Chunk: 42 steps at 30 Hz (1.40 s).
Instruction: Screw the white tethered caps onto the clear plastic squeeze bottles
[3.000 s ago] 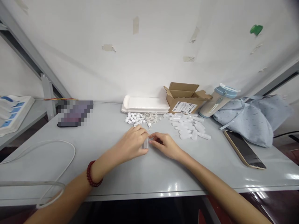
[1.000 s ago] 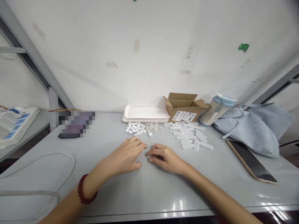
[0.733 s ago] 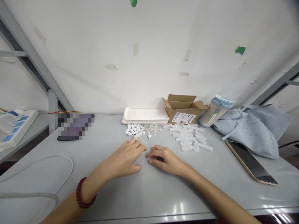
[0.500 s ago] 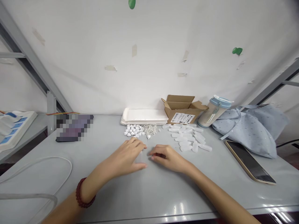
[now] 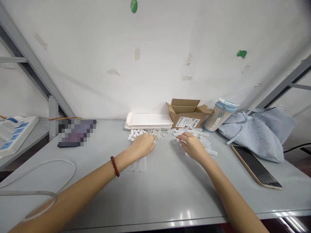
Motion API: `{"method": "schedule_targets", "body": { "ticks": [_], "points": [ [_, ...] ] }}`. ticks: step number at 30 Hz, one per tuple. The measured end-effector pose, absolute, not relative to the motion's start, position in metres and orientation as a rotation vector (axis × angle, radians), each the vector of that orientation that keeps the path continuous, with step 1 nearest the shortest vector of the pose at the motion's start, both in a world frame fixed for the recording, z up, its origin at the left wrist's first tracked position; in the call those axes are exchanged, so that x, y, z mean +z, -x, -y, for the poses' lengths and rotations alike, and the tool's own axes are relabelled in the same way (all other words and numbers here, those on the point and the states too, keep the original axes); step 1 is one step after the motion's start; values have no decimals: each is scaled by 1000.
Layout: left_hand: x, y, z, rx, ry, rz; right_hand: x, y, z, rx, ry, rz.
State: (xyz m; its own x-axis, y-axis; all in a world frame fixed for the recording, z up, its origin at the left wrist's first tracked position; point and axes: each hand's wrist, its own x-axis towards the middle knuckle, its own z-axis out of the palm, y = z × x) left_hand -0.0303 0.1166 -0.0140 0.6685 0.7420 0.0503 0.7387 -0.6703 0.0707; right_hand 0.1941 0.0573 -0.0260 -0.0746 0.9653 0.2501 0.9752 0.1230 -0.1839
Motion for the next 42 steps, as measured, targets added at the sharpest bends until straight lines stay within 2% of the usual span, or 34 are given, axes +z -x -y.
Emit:
{"method": "schedule_targets", "body": {
  "ticks": [5, 14, 21, 29, 42],
  "points": [
    [-20, 22, -118, 116, -2820, -1248, -34, -200, -63, -101, 1848, 2127],
    [17, 52, -146, 321, -2718, -1503, -42, -192, -73, -252, 1885, 2158],
    [0, 24, -147, 364, -2863, -1166, -47, -185, -84, -355, 1966, 2195],
    [-16, 10, -155, 469, -2819, -1118, -50, -179, -85, -286, 1965, 2267],
    [-5, 36, -130, 903, -2384, -1140, -52, -174, -88, -290, 2015, 2231]
  ]
}}
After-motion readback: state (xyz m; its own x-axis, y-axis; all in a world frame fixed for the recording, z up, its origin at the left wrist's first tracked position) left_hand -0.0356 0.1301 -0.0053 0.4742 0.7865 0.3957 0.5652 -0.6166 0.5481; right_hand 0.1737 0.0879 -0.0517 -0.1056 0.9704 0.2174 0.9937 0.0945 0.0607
